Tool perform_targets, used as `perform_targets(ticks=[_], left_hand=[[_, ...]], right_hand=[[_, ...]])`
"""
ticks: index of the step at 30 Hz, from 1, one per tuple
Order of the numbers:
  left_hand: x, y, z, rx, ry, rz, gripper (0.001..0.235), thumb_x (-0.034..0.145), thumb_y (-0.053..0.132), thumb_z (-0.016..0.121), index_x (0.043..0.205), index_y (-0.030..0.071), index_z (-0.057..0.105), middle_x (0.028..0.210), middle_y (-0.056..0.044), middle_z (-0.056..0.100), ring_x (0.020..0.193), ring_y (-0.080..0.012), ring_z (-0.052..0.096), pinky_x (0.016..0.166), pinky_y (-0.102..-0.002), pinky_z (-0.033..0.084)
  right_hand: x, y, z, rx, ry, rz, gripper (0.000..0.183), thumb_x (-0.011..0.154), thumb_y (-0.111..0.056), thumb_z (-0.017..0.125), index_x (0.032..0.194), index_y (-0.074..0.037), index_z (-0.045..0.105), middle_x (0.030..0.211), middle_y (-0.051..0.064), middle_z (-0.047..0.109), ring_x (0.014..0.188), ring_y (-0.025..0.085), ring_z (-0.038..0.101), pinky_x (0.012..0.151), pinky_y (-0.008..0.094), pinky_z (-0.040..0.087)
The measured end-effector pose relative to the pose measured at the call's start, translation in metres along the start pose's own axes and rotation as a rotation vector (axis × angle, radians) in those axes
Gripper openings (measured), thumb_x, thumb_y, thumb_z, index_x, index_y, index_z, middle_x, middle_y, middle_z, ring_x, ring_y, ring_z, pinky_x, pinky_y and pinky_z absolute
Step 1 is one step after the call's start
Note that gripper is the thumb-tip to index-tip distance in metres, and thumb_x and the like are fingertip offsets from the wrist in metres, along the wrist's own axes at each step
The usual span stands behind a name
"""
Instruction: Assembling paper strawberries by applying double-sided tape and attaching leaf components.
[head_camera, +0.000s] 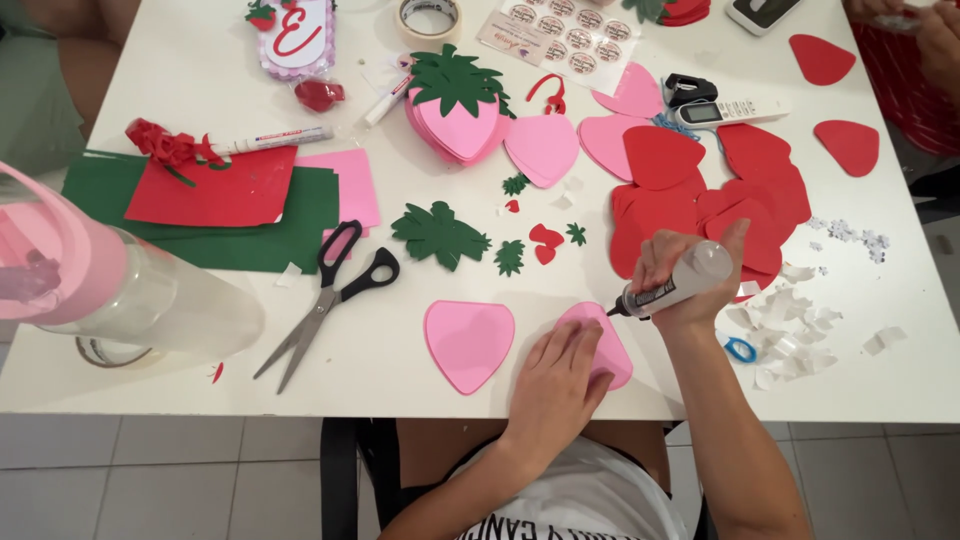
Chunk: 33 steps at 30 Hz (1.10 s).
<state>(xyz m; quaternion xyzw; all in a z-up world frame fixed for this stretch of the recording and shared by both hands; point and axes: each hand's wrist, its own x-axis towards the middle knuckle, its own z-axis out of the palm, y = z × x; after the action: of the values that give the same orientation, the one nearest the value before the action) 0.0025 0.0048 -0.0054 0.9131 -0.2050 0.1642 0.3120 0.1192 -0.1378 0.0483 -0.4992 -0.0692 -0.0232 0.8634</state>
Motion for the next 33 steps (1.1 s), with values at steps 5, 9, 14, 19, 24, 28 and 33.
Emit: perform_targets(ticks=[5, 9, 14, 19, 24, 28, 33], left_hand=[[0.000, -0.001, -0.001, -0.013, 0.012, 0.012, 0.041, 0.092, 0.025, 0.054, 0.126, 0.002, 0.049, 0.128, -0.009, 0.057, 0.124, -0.0264, 0.046, 0.102, -0.039, 0.036], [-0.001, -0.001, 0.001, -0.020, 0.027, 0.014, 0.038, 0.094, 0.023, 0.051, 0.127, 0.003, 0.050, 0.129, -0.009, 0.057, 0.124, -0.0263, 0.047, 0.103, -0.039, 0.036], [-0.003, -0.002, 0.002, -0.005, 0.034, 0.024, 0.038, 0.095, 0.023, 0.050, 0.126, 0.002, 0.051, 0.128, -0.009, 0.057, 0.124, -0.0264, 0.047, 0.104, -0.039, 0.036], [-0.002, -0.002, 0.002, -0.002, 0.029, 0.022, 0.038, 0.094, 0.023, 0.052, 0.126, 0.003, 0.050, 0.128, -0.009, 0.057, 0.125, -0.0264, 0.046, 0.103, -0.039, 0.036], [-0.003, -0.003, 0.006, 0.018, 0.022, 0.020, 0.039, 0.095, 0.026, 0.049, 0.128, 0.004, 0.050, 0.129, -0.008, 0.057, 0.126, -0.0261, 0.046, 0.103, -0.038, 0.035], [-0.003, -0.002, 0.006, 0.018, 0.021, 0.015, 0.039, 0.095, 0.026, 0.049, 0.128, 0.004, 0.050, 0.130, -0.008, 0.057, 0.126, -0.0257, 0.046, 0.103, -0.038, 0.035], [-0.003, -0.003, 0.005, -0.026, 0.044, 0.028, 0.034, 0.094, 0.023, 0.053, 0.123, 0.006, 0.054, 0.128, -0.007, 0.057, 0.124, -0.0259, 0.047, 0.104, -0.038, 0.036]], right_hand=[[0.001, -0.010, 0.009, -0.172, 0.023, 0.067, 0.078, 0.090, -0.062, 0.021, 0.052, -0.005, 0.057, 0.050, 0.007, 0.044, 0.039, 0.025, 0.048, 0.038, 0.029, 0.039], [-0.007, -0.022, 0.026, -0.436, -0.065, 0.096, 0.077, 0.093, -0.061, 0.022, 0.053, -0.005, 0.056, 0.045, 0.006, 0.044, 0.039, 0.021, 0.052, 0.042, 0.024, 0.039], [-0.004, -0.020, 0.024, -0.386, -0.020, 0.161, 0.073, 0.091, -0.062, 0.027, 0.055, -0.006, 0.057, 0.050, 0.006, 0.050, 0.042, 0.020, 0.055, 0.042, 0.026, 0.036], [-0.002, -0.021, 0.022, -0.377, 0.017, 0.175, 0.072, 0.092, -0.061, 0.028, 0.054, -0.006, 0.057, 0.052, 0.005, 0.050, 0.042, 0.022, 0.056, 0.042, 0.026, 0.037], [-0.002, -0.023, 0.022, -0.359, 0.040, 0.184, 0.072, 0.092, -0.060, 0.027, 0.055, -0.006, 0.056, 0.054, 0.006, 0.050, 0.044, 0.024, 0.055, 0.047, 0.030, 0.037], [-0.002, -0.023, 0.020, -0.324, 0.013, 0.157, 0.073, 0.093, -0.060, 0.025, 0.055, -0.005, 0.057, 0.054, 0.006, 0.049, 0.043, 0.025, 0.054, 0.045, 0.030, 0.039], [-0.005, -0.020, 0.018, -0.286, -0.077, 0.062, 0.077, 0.092, -0.060, 0.019, 0.054, -0.004, 0.056, 0.054, 0.007, 0.045, 0.043, 0.027, 0.053, 0.045, 0.029, 0.039]])
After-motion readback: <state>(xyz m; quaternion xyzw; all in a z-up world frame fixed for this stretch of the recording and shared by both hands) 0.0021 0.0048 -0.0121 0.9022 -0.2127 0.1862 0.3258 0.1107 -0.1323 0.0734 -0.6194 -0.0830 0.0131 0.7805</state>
